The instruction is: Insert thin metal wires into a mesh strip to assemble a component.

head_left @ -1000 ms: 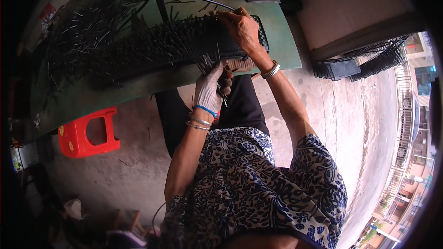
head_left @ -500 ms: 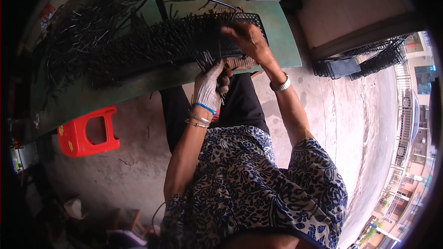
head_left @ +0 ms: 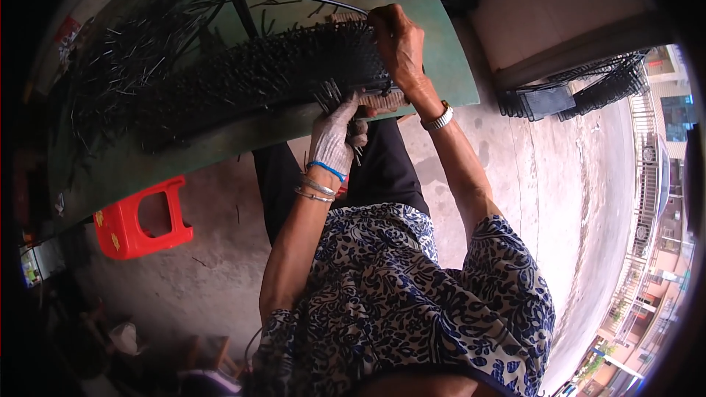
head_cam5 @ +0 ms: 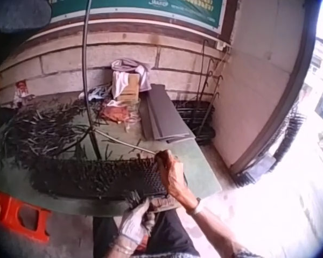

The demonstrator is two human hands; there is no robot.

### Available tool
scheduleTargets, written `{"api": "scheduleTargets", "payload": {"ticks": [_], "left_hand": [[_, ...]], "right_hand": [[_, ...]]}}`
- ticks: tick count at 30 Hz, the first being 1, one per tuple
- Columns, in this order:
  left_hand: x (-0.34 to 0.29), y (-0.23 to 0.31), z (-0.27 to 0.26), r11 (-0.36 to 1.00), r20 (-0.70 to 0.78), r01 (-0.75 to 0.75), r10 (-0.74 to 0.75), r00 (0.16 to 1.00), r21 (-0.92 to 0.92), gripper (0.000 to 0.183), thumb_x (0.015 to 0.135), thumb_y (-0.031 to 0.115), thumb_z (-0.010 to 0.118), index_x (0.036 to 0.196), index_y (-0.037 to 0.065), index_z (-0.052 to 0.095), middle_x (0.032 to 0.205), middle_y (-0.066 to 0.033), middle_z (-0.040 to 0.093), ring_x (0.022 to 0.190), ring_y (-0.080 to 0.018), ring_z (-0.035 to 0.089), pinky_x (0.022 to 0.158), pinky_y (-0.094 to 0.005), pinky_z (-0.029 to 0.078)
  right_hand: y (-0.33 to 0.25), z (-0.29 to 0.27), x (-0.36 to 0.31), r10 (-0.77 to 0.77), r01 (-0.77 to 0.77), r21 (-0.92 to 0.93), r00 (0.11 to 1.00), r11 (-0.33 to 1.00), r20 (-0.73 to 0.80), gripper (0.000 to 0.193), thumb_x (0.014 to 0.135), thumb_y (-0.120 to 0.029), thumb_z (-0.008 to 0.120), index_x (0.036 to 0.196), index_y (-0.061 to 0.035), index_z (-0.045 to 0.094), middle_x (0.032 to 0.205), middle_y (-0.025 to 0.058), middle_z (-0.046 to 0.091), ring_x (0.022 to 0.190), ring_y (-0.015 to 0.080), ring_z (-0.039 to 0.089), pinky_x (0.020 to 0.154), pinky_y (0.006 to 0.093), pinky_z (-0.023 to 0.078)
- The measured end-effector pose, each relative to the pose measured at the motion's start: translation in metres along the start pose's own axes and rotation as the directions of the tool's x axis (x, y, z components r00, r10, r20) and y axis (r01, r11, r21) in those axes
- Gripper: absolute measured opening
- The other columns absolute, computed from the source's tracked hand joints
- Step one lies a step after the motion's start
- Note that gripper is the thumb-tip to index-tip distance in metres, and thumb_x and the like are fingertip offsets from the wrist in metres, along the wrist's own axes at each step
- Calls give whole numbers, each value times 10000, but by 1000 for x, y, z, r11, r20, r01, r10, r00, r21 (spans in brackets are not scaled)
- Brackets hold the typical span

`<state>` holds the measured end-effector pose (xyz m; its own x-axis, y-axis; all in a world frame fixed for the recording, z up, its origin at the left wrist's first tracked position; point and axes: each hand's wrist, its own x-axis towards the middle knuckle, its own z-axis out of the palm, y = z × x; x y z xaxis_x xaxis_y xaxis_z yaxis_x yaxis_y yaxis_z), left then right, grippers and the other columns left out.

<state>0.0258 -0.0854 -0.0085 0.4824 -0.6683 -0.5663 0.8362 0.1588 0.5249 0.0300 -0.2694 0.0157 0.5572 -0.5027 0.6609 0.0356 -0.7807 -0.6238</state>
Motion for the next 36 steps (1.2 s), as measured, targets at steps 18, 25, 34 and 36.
{"api": "scheduleTargets", "payload": {"ticks": [18,25,34,36], "left_hand": [[-1,4,-4,998,82,17,-12,997,-60,246,927,272,647,1067,70,672,791,-50,651,554,-72,514,418,-178,335],[1,1,-5,997,102,2,6,995,-80,228,927,245,647,1054,58,671,803,-62,662,556,-77,533,423,-177,337],[-1,6,1,999,31,-18,19,999,-39,212,909,228,669,1031,55,680,808,-75,677,564,-89,550,422,-185,353],[-1,5,0,999,43,-5,7,999,-36,210,905,225,674,1028,55,680,810,-73,677,562,-88,548,421,-186,353]], "right_hand": [[-3,10,-6,-132,205,-294,959,934,249,181,856,-281,647,989,-180,716,944,175,611,760,351,635,673,432,514],[-1,13,5,-54,138,-320,964,937,259,194,863,-293,638,996,-184,728,929,148,615,797,333,642,695,419,519],[-16,-8,-8,192,-45,-428,932,903,308,280,881,-347,641,1057,-142,713,916,146,645,836,303,650,727,386,518],[-21,-26,-16,318,-156,-378,852,913,416,315,881,-366,643,1071,-122,704,904,159,655,849,299,655,749,387,519]]}}
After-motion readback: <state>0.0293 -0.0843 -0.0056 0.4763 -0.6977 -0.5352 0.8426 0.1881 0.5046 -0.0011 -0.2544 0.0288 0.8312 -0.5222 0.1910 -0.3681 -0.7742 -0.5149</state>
